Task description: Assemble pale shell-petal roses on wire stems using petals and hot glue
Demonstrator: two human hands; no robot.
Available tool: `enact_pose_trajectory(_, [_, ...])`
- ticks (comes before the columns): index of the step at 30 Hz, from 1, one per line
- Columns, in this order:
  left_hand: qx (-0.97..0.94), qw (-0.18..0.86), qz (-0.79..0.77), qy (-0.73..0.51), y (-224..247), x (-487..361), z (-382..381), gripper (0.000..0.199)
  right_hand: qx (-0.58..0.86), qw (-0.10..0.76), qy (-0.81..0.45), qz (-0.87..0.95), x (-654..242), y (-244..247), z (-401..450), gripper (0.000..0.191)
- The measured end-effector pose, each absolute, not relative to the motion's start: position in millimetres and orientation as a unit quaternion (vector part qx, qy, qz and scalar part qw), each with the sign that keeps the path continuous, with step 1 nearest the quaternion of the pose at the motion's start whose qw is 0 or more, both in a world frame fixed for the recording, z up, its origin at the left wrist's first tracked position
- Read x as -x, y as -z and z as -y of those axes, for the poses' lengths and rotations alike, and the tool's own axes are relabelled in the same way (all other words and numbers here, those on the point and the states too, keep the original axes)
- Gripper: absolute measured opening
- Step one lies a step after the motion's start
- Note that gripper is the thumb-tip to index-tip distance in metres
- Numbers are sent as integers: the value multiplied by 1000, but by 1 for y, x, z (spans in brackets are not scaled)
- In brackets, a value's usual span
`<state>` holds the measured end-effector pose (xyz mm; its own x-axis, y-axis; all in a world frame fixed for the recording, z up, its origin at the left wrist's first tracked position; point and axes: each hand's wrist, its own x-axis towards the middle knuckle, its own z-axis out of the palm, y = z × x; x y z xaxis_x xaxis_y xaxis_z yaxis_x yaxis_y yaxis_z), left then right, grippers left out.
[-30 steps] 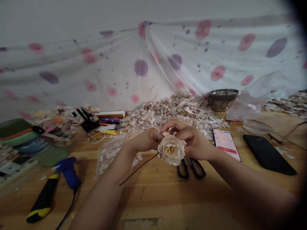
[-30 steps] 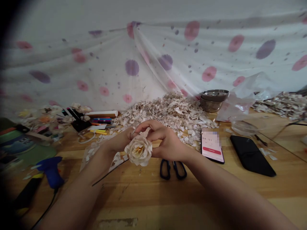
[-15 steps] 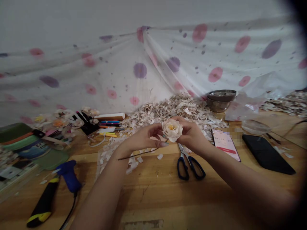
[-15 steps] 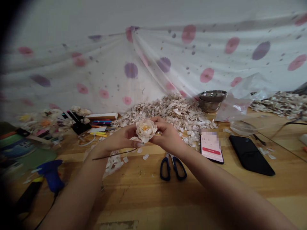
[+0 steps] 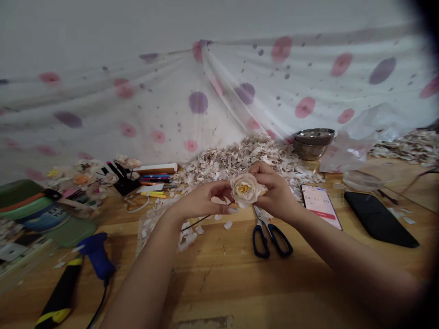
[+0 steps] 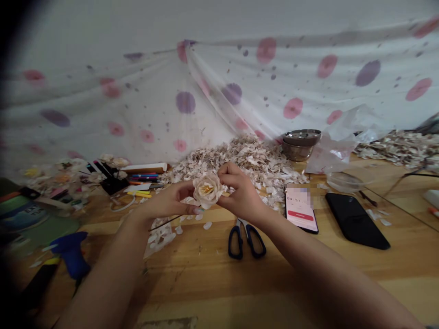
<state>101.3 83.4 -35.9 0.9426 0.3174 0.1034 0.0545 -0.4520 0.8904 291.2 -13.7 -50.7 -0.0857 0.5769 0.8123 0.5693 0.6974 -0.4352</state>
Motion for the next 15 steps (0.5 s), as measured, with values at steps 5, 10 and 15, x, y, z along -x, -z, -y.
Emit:
enact_pose_trajectory(5, [-845,485,-146,-172,36,-102,-81,69,383,527,26,758,-294,53,9,13])
enact_pose_trajectory(10, [-845,478,-131,-201,38,-103,-79,79,374,514,9,772,-294,55,9,7])
enact_pose_trajectory(15, [-871,413,-114,-242,36,-104,-79,65,384,505,-11,773,-290,52,14,5])
